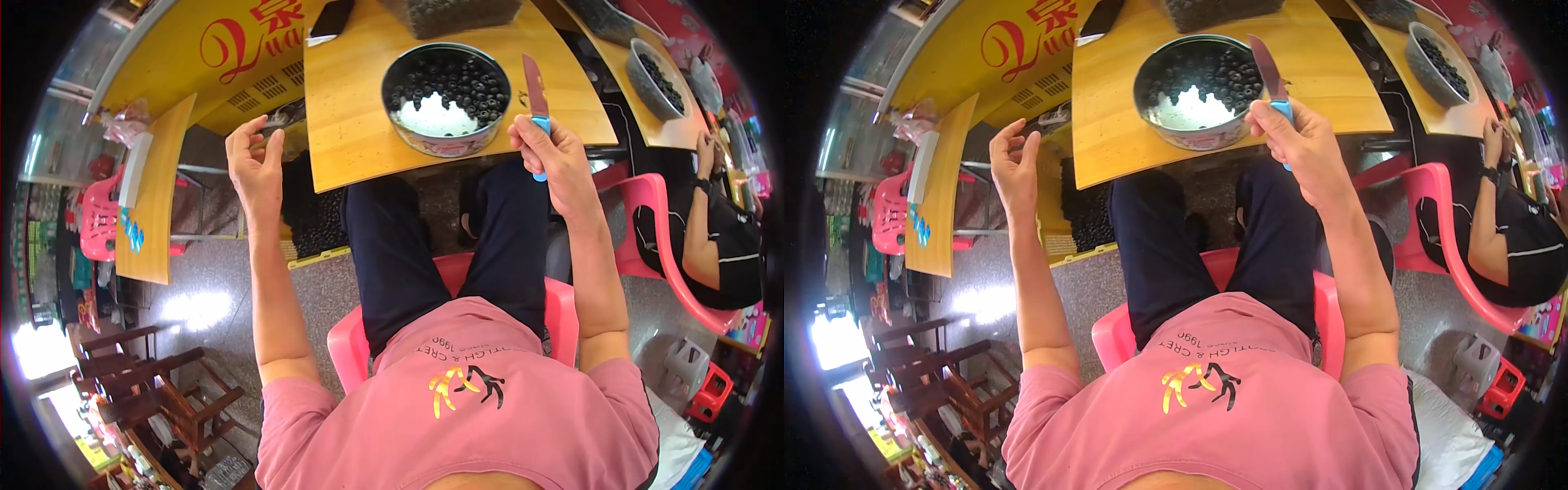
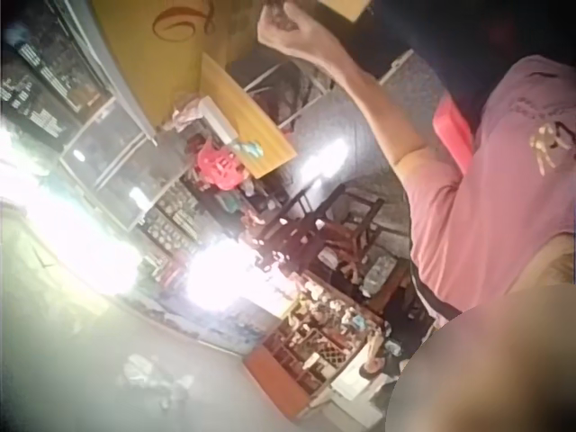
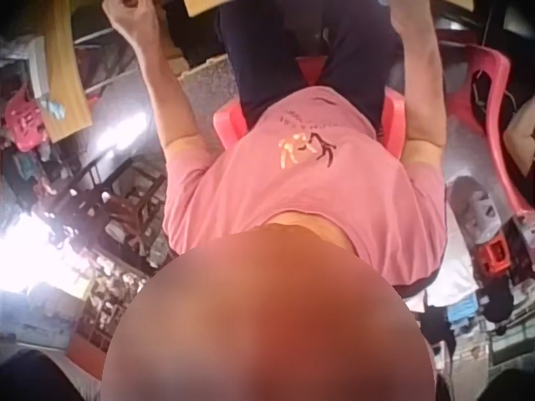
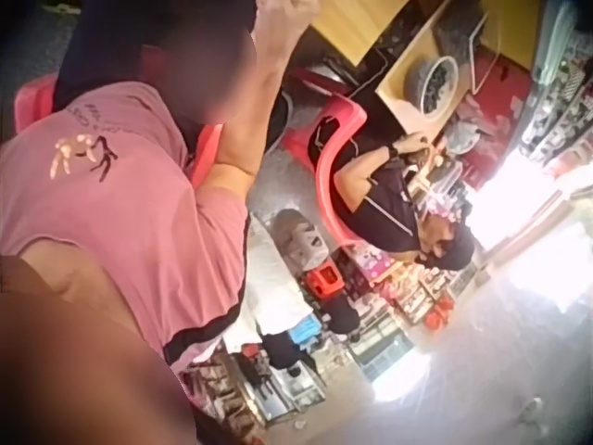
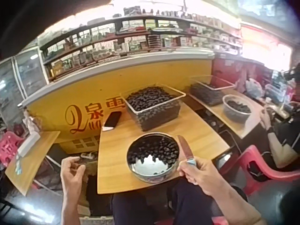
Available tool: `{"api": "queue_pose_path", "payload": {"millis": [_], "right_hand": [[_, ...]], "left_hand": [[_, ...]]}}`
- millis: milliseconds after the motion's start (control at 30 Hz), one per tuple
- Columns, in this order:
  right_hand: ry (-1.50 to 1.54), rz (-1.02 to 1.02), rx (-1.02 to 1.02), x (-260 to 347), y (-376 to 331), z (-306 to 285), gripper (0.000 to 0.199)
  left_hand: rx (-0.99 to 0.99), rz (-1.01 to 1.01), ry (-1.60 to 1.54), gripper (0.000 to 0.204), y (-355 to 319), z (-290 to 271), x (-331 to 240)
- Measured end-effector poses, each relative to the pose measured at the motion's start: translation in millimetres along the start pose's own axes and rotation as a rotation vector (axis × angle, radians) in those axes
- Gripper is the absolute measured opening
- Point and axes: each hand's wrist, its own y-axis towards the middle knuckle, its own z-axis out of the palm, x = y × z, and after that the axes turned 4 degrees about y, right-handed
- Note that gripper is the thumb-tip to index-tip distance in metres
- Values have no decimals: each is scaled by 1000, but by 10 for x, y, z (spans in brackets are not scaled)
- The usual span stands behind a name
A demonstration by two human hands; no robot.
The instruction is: The person is using a small knife to trim and clean black seeds at a workstation.
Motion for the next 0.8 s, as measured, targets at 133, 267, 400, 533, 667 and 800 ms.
{"api": "queue_pose_path", "payload": {"millis": [133,267,400,533,667,800], "right_hand": [[2,-1,-36,-46,-12,-49,20],[-1,-13,-2,-25,-47,-5,21],[0,-44,5,44,-93,17,22],[-32,-68,-2,60,-108,-5,22],[-59,-86,26,36,-94,6,21],[-60,-80,49,79,-95,28,22]], "left_hand": [[244,237,-135,14,137,386,-534],[595,388,-88,15,225,958,-840],[804,475,551,14,325,1407,-923],[954,588,895,12,354,1643,-973],[967,616,883,19,326,1809,-844],[903,579,673,17,297,1777,-817]]}}
